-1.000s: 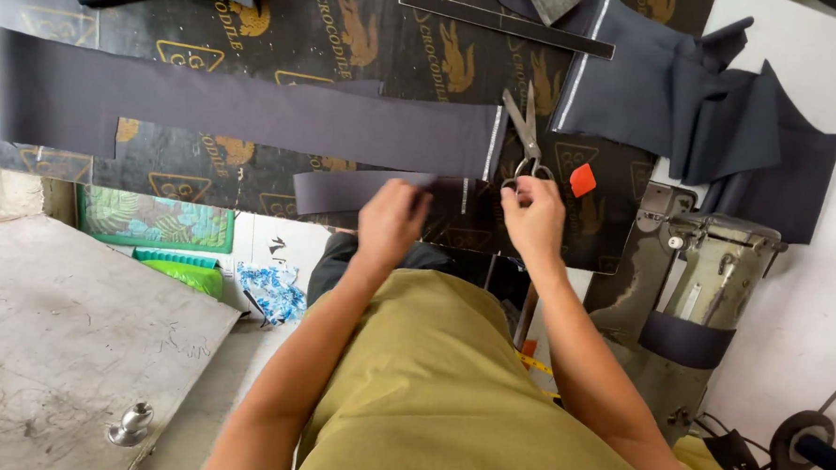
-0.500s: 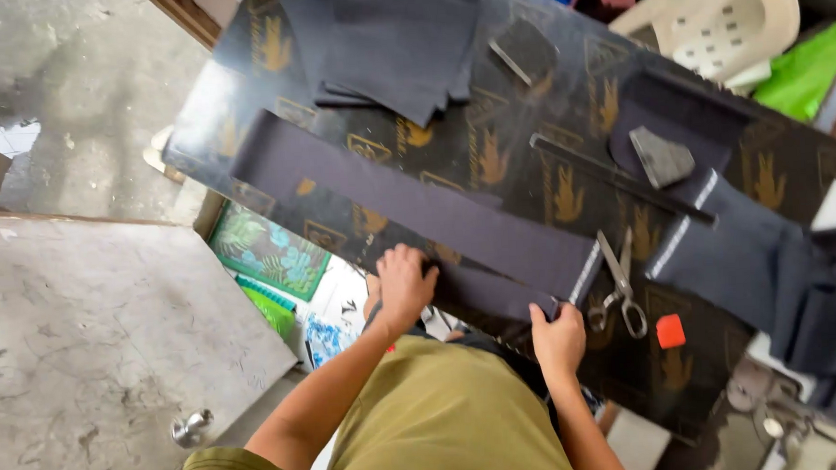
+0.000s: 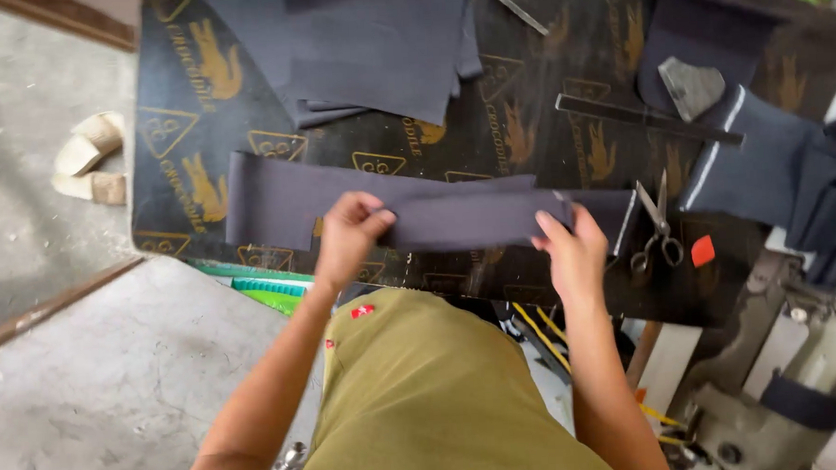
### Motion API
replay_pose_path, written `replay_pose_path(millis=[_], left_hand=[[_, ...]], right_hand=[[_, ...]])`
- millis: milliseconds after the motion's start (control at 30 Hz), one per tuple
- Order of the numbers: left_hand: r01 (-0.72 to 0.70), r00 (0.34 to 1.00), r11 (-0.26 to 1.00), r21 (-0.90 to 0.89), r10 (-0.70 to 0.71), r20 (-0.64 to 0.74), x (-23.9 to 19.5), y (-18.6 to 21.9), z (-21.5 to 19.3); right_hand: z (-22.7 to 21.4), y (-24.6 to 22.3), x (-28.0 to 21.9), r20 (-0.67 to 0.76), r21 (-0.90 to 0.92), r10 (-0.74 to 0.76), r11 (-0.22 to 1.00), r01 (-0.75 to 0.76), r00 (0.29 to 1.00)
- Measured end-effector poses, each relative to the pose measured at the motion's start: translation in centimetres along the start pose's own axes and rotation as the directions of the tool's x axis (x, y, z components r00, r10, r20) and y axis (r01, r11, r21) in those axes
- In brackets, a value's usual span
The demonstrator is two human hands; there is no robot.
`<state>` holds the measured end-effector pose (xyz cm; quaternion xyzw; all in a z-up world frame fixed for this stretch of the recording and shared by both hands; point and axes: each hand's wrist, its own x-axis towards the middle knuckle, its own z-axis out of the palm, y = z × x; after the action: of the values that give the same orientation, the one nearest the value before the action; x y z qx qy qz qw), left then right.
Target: A person in a sewing factory measures fabric with a tape, marks it with chalk, and cuts out specific patterns using scissors.
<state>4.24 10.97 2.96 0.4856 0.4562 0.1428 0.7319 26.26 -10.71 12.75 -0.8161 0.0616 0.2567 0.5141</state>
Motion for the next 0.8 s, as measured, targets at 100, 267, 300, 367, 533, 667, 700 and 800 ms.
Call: replay_pose_path(millis=[100,267,300,367,533,667,700,800], left_hand=[[-0.033,0.998,0.985,-0.167,0.023,-0.059,5.1,1.3,-4.0],[-0.129,0.981,0.958,-0.258,0.085,-0.175,11.5,4.8,-8.9],[-0.153,0.97,0.965,-0.214,0.106,-0.218,12.5,5.6,-9.4],[-0.177,0.958,0.969,-0.172,0.13,-0.255,15.3,6.8,-10.3],[-0.233,0.908,0.959,0.158,0.273,-0.318,20.0,8.4,-11.0],[-0.156,0.914,0.961,0.229,0.229,-0.336,20.4,8.6,-10.9],[-0.17,0.913,0.958,0.229,0.241,-0.33,20.3,8.6,-10.9],[-0.224,0.906,0.929,0.296,0.31,-0.288,18.6,9.7,-11.1]], right_hand=[[6.0,-4.2,1.0,0.069,0.057,-0.074,0.996,0.07,0.995],[13.8,-8.2,4.3,0.165,0.09,-0.155,0.986,0.142,0.974],[15.1,-8.6,5.0,0.179,0.085,-0.145,0.988,0.132,0.973],[17.5,-9.2,6.9,0.187,0.079,-0.138,0.989,0.126,0.973],[22.7,-7.1,12.9,0.177,-0.08,-0.11,0.989,0.125,0.978],[23.6,-5.6,13.8,0.112,-0.139,-0.067,0.987,0.083,0.991],[23.5,-5.9,13.6,0.127,-0.121,-0.069,0.989,0.084,0.989],[23.4,-5.4,13.4,0.11,-0.098,-0.084,0.991,0.095,0.99]])
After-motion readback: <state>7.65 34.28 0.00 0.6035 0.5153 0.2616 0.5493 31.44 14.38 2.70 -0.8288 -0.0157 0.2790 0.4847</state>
